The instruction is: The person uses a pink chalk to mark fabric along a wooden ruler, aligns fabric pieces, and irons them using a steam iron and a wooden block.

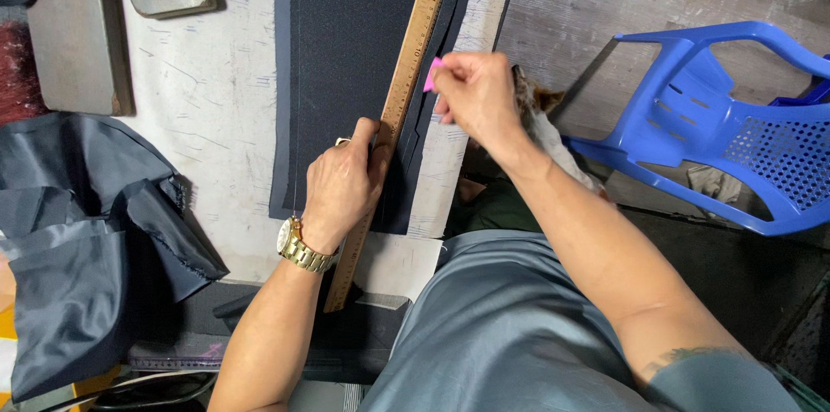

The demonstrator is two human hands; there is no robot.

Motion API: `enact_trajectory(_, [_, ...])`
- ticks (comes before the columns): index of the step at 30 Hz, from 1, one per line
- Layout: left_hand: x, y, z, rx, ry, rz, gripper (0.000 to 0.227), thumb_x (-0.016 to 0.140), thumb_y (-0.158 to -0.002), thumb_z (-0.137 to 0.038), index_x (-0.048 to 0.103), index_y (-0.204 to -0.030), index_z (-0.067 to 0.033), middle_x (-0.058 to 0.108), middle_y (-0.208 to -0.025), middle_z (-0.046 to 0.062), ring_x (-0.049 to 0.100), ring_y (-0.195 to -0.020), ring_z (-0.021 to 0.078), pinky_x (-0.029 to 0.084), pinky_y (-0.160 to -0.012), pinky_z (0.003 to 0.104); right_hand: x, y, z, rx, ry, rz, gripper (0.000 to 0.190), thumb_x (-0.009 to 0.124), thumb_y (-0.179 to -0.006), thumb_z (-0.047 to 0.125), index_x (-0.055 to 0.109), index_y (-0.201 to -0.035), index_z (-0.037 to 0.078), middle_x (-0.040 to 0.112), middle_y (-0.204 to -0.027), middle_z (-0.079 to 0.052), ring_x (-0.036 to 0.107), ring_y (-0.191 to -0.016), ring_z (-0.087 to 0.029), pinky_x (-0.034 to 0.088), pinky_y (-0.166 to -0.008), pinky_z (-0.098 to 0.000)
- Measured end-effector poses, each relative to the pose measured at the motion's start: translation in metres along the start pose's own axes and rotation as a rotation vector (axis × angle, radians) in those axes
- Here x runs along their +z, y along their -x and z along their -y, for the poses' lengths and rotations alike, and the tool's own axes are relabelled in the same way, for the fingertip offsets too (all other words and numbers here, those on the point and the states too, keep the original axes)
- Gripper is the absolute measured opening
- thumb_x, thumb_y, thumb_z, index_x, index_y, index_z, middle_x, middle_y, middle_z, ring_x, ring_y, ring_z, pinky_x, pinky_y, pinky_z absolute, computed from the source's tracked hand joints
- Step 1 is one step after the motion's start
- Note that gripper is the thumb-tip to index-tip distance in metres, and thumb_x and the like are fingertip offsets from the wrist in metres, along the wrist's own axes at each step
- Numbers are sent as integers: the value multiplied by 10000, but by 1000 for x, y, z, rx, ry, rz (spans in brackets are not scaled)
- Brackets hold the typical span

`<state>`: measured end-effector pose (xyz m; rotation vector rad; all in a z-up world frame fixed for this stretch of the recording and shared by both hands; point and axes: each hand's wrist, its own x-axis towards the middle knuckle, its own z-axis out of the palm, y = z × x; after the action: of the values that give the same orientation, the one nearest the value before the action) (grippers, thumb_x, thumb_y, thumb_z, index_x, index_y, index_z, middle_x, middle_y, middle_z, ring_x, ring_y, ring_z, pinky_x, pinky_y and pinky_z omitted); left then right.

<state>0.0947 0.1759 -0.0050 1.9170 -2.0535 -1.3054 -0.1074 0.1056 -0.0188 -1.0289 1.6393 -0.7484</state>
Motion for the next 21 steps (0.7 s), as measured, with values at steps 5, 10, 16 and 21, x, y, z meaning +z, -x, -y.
enact_trajectory(5, [0, 0, -1, -2, -23, -3, 274, 570, -1005, -282, 506, -1255, -193, 713, -799, 199, 736, -841, 455, 558, -771, 568, 9, 18, -29, 109, -30, 88, 160, 655, -886, 24, 726, -984, -82, 700, -628, -201, 669, -418, -190, 589, -366, -241])
enact_trajectory(10, [2, 8, 2, -2, 3, 13, 275, 564, -998, -269, 499, -1254, -192, 708, -803, 219, 724, -841, 480, 549, -772, 589, 10, 17, -30, 134, -26, 55, 254, 673, -898, 48, 681, -1080, -129, 722, -700, -220, 688, -436, -191, 608, -378, -251])
enact_trajectory(16, [8, 21, 8, -17, 10, 26, 273, 576, -991, -272, 504, -1241, -189, 707, -798, 230, 723, -832, 487, 550, -758, 596, 12, 16, -36, 148, -26, 33, 277, 682, -896, 57, 676, -1096, -133, 734, -741, -217, 697, -450, -192, 616, -382, -242])
enact_trajectory(21, [12, 25, 11, -9, 5, 7, 249, 563, -999, -276, 507, -1225, -190, 698, -769, 219, 725, -803, 482, 553, -736, 587, 13, 17, -34, 139, -44, 28, 264, 689, -889, 49, 683, -1081, -133, 734, -773, -223, 708, -479, -189, 624, -390, -243])
